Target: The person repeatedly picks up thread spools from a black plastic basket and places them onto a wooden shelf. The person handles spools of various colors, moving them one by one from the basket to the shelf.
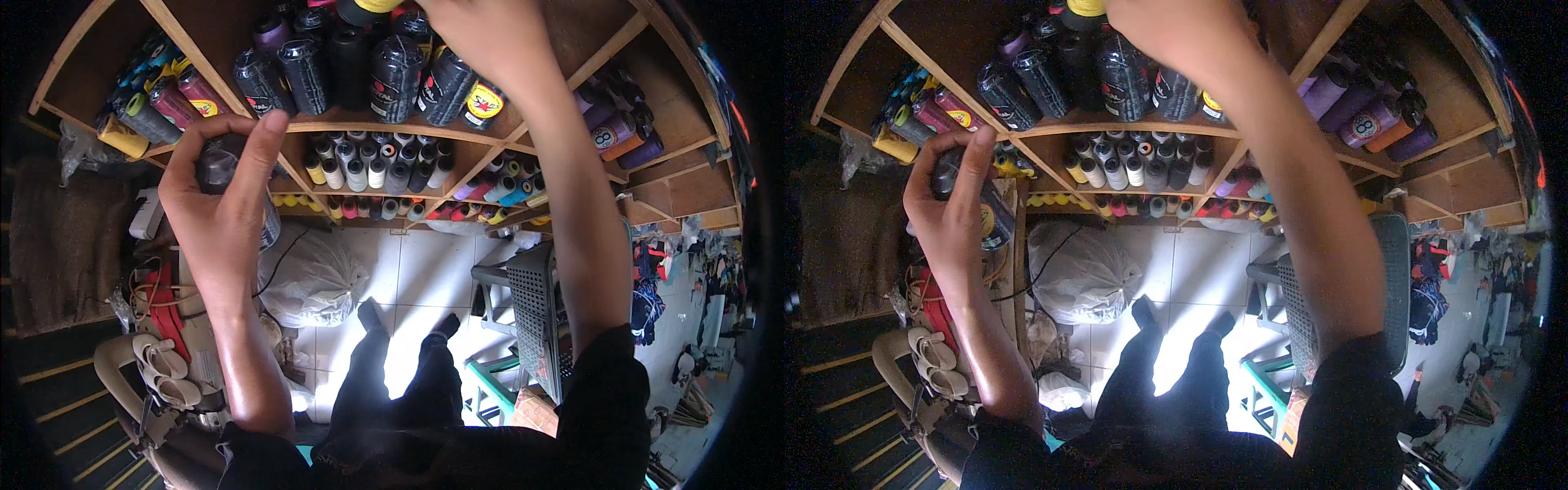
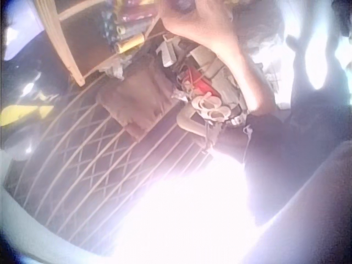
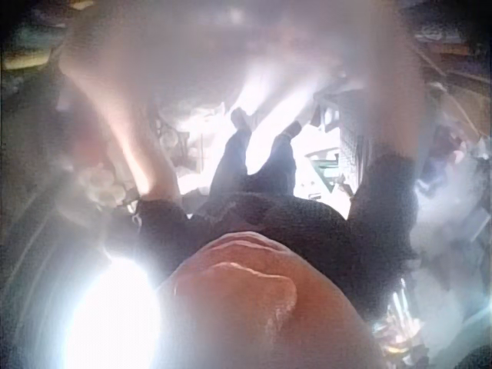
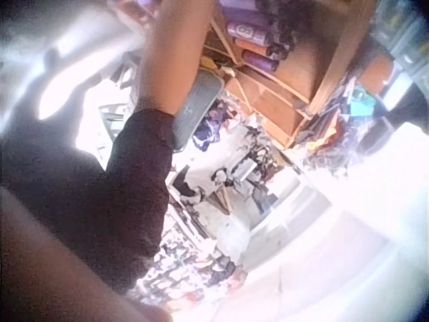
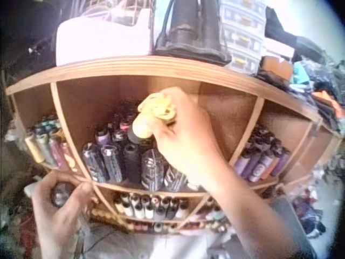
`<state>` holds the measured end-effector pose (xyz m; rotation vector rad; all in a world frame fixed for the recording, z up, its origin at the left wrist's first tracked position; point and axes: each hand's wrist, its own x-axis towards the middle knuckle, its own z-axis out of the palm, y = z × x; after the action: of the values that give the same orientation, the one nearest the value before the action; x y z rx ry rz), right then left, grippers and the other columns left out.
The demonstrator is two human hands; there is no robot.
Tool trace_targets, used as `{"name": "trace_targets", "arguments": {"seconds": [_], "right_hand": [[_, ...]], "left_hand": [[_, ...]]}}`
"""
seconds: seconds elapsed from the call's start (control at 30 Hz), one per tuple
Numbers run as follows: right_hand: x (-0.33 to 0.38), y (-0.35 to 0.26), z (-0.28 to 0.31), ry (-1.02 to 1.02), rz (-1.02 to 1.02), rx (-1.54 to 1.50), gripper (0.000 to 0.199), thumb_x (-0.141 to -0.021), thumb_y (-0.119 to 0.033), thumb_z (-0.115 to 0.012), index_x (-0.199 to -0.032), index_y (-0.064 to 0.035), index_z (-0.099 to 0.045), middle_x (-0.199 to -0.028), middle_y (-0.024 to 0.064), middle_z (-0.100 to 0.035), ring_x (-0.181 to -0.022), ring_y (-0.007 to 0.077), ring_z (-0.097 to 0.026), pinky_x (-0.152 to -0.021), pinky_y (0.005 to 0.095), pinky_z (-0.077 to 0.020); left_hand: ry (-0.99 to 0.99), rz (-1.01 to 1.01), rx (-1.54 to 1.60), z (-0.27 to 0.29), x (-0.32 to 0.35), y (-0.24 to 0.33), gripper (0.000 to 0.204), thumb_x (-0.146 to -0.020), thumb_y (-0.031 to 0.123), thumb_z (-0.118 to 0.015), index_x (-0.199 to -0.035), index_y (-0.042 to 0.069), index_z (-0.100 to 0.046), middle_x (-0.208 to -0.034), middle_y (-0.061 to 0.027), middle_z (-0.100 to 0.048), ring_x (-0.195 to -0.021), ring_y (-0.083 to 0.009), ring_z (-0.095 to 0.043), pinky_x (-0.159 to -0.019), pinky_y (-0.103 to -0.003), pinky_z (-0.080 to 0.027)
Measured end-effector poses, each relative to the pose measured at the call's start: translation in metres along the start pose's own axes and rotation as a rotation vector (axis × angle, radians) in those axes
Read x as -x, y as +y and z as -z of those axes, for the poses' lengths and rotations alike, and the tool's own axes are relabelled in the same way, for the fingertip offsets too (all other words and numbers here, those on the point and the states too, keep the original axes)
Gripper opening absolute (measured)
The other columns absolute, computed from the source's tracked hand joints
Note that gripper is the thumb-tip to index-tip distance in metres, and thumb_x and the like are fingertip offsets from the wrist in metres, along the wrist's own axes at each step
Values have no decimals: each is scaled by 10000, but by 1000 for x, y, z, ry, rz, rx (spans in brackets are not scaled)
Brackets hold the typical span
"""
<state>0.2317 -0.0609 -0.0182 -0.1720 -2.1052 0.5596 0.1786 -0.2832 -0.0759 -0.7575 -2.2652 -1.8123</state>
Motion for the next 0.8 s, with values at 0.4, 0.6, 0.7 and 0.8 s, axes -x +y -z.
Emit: {"name": "trace_targets", "arguments": {"seconds": [0.4,0.6,0.7,0.8], "right_hand": [[-84,65,-69,-876,-16,271,168,-728,-133,-817,-874,-52,-792,-841,168,-757,-802,297,-728,-719,418,-570],[-82,65,-74,-896,-90,496,196,-688,-128,-813,-876,-77,-795,-850,156,-758,-799,298,-725,-705,412,-572],[-81,46,-51,-912,-134,439,285,-681,-142,-835,-948,-56,-787,-927,169,-765,-863,301,-724,-763,409,-571],[-87,31,-15,-869,-99,330,385,-720,-93,-807,-1094,-17,-760,-1034,183,-761,-892,295,-715,-790,404,-562]], "left_hand": [[-473,-237,-106,-23,-3,-19,293,-840,22,-781,-1127,22,-726,-1005,-85,-719,-940,-170,-683,-854,-306,-522],[-661,-342,-159,-59,-4,-25,402,-815,46,-774,-1213,39,-717,-1120,-195,-695,-1103,-361,-670,-967,-438,-503],[-613,-331,-125,-66,-3,-31,340,-828,91,-771,-1160,38,-719,-1083,-178,-696,-966,-358,-693,-873,-411,-529],[-623,-220,-83,-57,-5,-33,278,-847,109,-772,-1106,32,-705,-1022,-150,-700,-840,-294,-704,-786,-383,-540]]}}
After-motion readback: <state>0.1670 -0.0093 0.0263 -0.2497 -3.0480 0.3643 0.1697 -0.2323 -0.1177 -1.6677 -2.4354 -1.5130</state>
